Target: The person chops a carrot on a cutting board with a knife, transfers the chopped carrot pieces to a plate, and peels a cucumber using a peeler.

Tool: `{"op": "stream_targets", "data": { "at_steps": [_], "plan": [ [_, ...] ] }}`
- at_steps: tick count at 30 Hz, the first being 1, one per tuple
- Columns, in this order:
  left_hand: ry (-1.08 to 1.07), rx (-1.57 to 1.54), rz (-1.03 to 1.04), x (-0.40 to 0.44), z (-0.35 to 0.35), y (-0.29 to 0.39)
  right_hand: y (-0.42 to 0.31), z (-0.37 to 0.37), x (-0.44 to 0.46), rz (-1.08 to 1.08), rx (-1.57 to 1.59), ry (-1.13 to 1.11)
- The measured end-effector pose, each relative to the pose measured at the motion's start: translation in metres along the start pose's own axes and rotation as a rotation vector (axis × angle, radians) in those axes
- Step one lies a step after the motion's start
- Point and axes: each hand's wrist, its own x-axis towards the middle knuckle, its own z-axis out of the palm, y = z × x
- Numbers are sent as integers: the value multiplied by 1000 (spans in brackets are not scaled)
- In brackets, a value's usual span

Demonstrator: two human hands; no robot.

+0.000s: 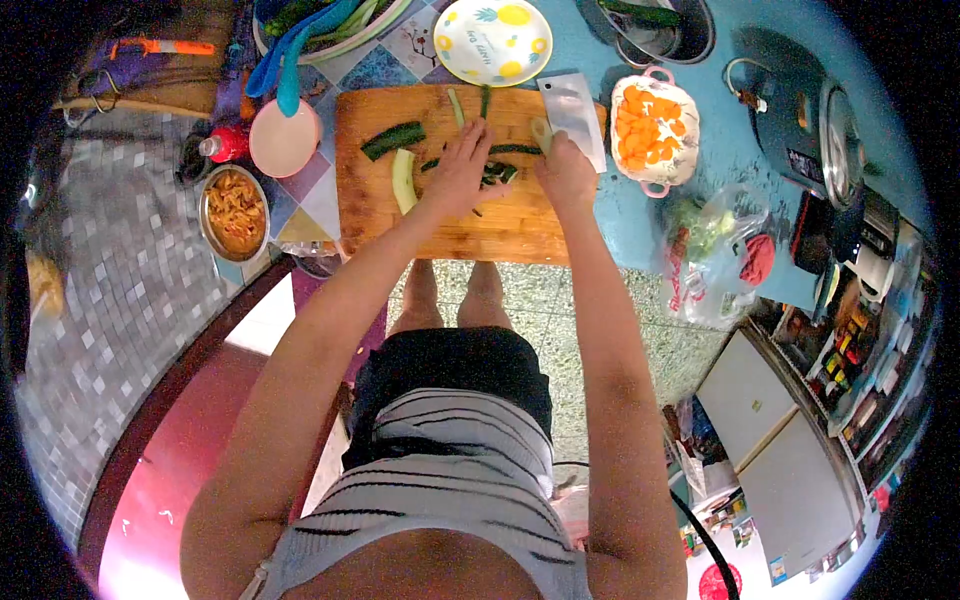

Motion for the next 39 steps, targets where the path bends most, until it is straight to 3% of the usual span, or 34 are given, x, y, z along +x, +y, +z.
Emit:
{"op": "stream_targets", "data": {
  "at_steps": [6, 8, 11, 13, 17, 21, 23, 27, 29, 30, 32, 39],
  "plan": [
    [-128, 156, 101, -29, 17, -6, -6, 15, 19, -242, 323, 233],
    [-118, 170, 116, -34, 7, 1, 1, 14, 11, -217, 362, 288],
    [17, 33, -27, -36, -2, 10, 14, 9, -32, -86, 357, 439],
    [139, -54, -152, -33, 0, 11, 24, 18, -61, 88, 357, 382],
    [112, 2, -164, -26, 11, 12, 38, 37, -81, 18, 329, 331],
    [100, 50, -36, -29, 25, 18, 41, 29, -71, -77, 380, 399],
    [132, 85, -5, -32, 29, 17, 34, 5, -81, 167, 437, 358],
    [107, 27, -1, -38, 26, 8, 37, -10, -103, 18, 504, 411],
    [110, -20, 19, -41, 26, 6, 25, -19, -116, 58, 600, 198],
    [112, -20, 19, -42, 27, 5, 23, -16, -117, 57, 599, 199],
    [96, -3, 8, -44, 26, 4, 22, -5, -121, -110, 525, 269],
    [137, 41, -17, -47, 17, 14, 48, -11, -129, 157, 550, 276]
  ]
}}
